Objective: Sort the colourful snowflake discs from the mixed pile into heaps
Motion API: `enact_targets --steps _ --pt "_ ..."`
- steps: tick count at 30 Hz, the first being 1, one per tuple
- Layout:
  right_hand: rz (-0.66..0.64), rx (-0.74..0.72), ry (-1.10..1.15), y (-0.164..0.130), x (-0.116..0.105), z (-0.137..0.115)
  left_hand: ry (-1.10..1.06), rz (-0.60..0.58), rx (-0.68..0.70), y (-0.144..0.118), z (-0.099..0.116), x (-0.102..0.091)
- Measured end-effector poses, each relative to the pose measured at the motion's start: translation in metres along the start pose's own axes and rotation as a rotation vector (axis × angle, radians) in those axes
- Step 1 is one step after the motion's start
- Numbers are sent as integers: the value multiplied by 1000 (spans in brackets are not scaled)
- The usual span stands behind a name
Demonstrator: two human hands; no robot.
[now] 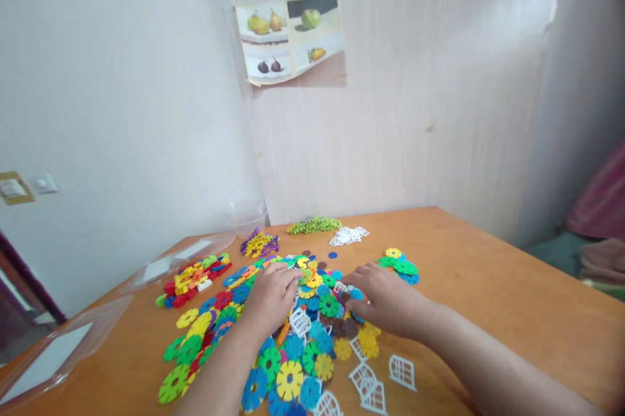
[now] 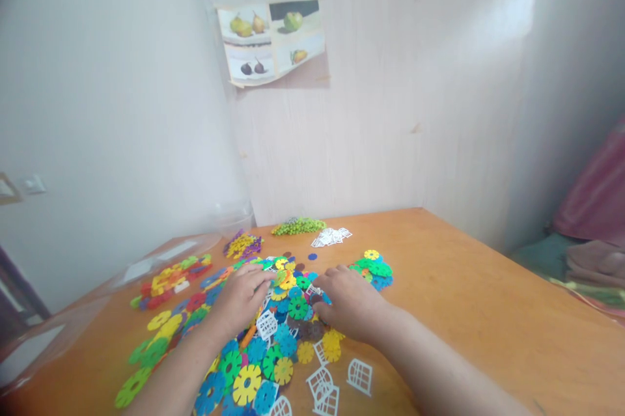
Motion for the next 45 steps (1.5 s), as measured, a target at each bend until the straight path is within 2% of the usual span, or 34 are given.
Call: enact_targets --steps 4,7,11,16,19,22,25,29,32,36,40,45 --pt "40 -72 18 0 -4 -16 -112 83 -22 2 6 -13" --pt "78 -86 63 0 -6 -24 -298 107 -116 2 10 -15" --pt "90 -106 123 0 2 -33 -632 -10 -269 1 22 3" --pt "51 -73 127 1 14 -39 -975 -148 -324 -3 45 21" --pt "69 -62 123 1 13 -41 -1078 -194 -308 -5 53 24" --pt "100 -60 64 2 8 -39 -1069 -225 -276 -6 55 25" --pt "159 -11 11 5 -6 -20 -943 -165 -266 -3 45 21" --pt "222 173 -48 8 -32 34 -688 -41 -288 0 22 8" --pt "191 366 -127 6 -41 83 -543 4 -306 0 7 2" --pt "62 479 -176 2 -32 128 -465 3 -328 -1 -4 2" --pt "-4 524 -183 -1 -24 149 -451 -3 -293 0 -1 4" --pt "5 508 -128 -2 -25 154 -396 7 -246 1 0 2"
Point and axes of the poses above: each hand's wrist, its own y-axis towards the middle knuckle, its own x-axis out of the palm, z = x × y, the point moved 8 cm from there along y, towards the middle knuckle
